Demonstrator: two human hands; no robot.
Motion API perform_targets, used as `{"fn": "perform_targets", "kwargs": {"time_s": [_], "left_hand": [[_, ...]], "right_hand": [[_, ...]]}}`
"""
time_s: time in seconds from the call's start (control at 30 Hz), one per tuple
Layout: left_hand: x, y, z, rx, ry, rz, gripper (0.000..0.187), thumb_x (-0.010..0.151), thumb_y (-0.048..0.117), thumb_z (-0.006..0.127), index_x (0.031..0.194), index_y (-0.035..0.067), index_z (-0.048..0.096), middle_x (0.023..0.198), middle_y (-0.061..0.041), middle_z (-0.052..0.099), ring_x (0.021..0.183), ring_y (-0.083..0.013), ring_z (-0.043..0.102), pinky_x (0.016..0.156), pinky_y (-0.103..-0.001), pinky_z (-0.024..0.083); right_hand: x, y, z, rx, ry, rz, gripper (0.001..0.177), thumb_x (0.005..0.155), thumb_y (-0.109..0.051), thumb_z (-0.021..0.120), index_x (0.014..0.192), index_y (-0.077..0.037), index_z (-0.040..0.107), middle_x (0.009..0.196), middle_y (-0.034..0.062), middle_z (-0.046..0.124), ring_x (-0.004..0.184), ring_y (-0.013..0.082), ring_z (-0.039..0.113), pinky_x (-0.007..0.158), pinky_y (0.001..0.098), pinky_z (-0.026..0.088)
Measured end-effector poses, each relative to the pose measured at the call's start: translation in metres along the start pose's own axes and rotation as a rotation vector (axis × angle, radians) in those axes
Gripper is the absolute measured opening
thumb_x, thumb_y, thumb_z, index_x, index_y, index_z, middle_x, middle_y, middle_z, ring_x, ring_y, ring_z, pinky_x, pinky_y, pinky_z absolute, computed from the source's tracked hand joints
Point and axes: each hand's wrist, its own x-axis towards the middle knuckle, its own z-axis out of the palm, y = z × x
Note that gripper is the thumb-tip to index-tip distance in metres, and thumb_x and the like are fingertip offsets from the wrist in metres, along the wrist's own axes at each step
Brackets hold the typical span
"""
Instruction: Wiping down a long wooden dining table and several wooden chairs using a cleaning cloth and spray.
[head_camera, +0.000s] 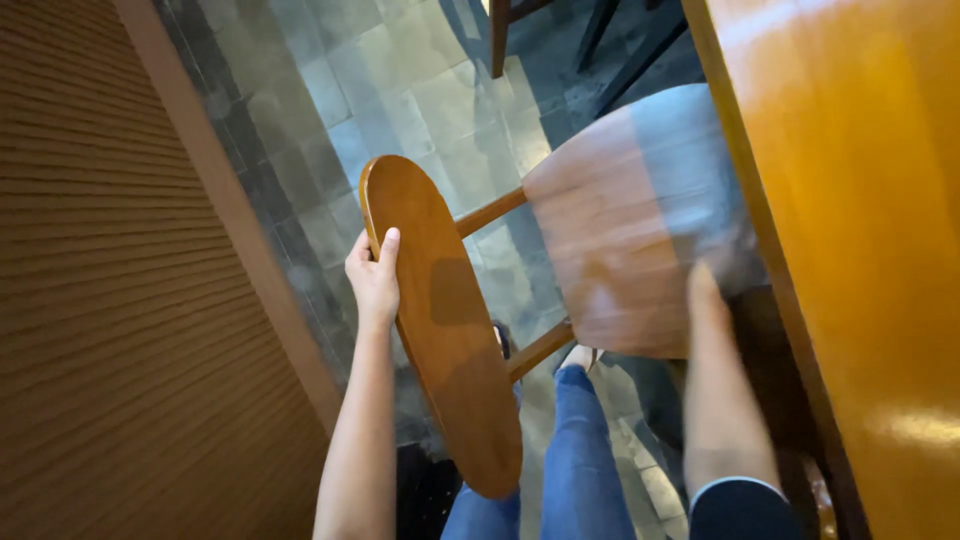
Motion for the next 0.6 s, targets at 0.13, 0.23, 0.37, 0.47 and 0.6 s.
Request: {"fn": "perform_targets", "kwargs": {"time_s": [0.13,0.23,0.37,0.47,0.6], "left_hand": [[0.003,-0.006,-0.006,0.006,0.009,0.048,0.027,0.103,0.023,0.069,0.11,-0.003,0.069,0.098,0.002,0.068,0.088,-0.0061,0.057,0.081,-0.024,0.048],[0.003,-0.011,-0.008,-0.003,-0.01,0.034,0.027,0.104,0.023,0.068,0.111,-0.003,0.069,0.099,0.002,0.069,0.089,-0.0063,0.057,0.082,-0.023,0.048],[0.001,-0.009,-0.012,-0.023,0.0,0.024,0.027,0.103,0.022,0.065,0.115,-0.001,0.069,0.1,0.003,0.07,0.089,-0.0053,0.059,0.082,-0.023,0.05],[0.006,-0.015,-0.011,-0.03,-0.016,0.003,0.024,0.104,0.022,0.065,0.111,-0.001,0.069,0.095,0.003,0.067,0.084,-0.0054,0.056,0.078,-0.023,0.049],[0.002,-0.006,0.003,-0.041,-0.019,0.024,0.023,0.104,0.022,0.066,0.109,-0.001,0.068,0.095,0.004,0.066,0.083,-0.0052,0.055,0.077,-0.023,0.048]], "right_hand": [[-0.098,-0.089,0.04,-0.379,-0.034,-0.199,0.042,0.098,-0.022,0.05,0.136,-0.015,0.067,0.132,0.0155,0.065,0.12,0.0386,0.058,0.097,0.0582,0.044],[-0.147,-0.079,0.045,-0.482,-0.225,-0.747,0.046,0.085,-0.021,0.052,0.13,-0.018,0.065,0.143,0.0052,0.062,0.134,0.0326,0.053,0.107,0.0583,0.038],[-0.138,-0.027,-0.006,-0.379,-0.391,-0.642,0.046,0.093,-0.024,0.05,0.137,-0.021,0.062,0.139,0.0122,0.063,0.131,0.0324,0.057,0.115,0.0479,0.041],[-0.133,0.025,-0.046,-0.068,-0.192,0.026,0.05,0.105,-0.016,0.049,0.155,-0.013,0.051,0.144,0.0217,0.058,0.126,0.0432,0.056,0.106,0.0542,0.044],[-0.139,0.029,-0.058,-0.331,0.129,0.139,0.062,0.1,-0.021,0.058,0.16,-0.008,0.049,0.15,0.0218,0.054,0.128,0.049,0.054,0.11,0.0616,0.041]]}}
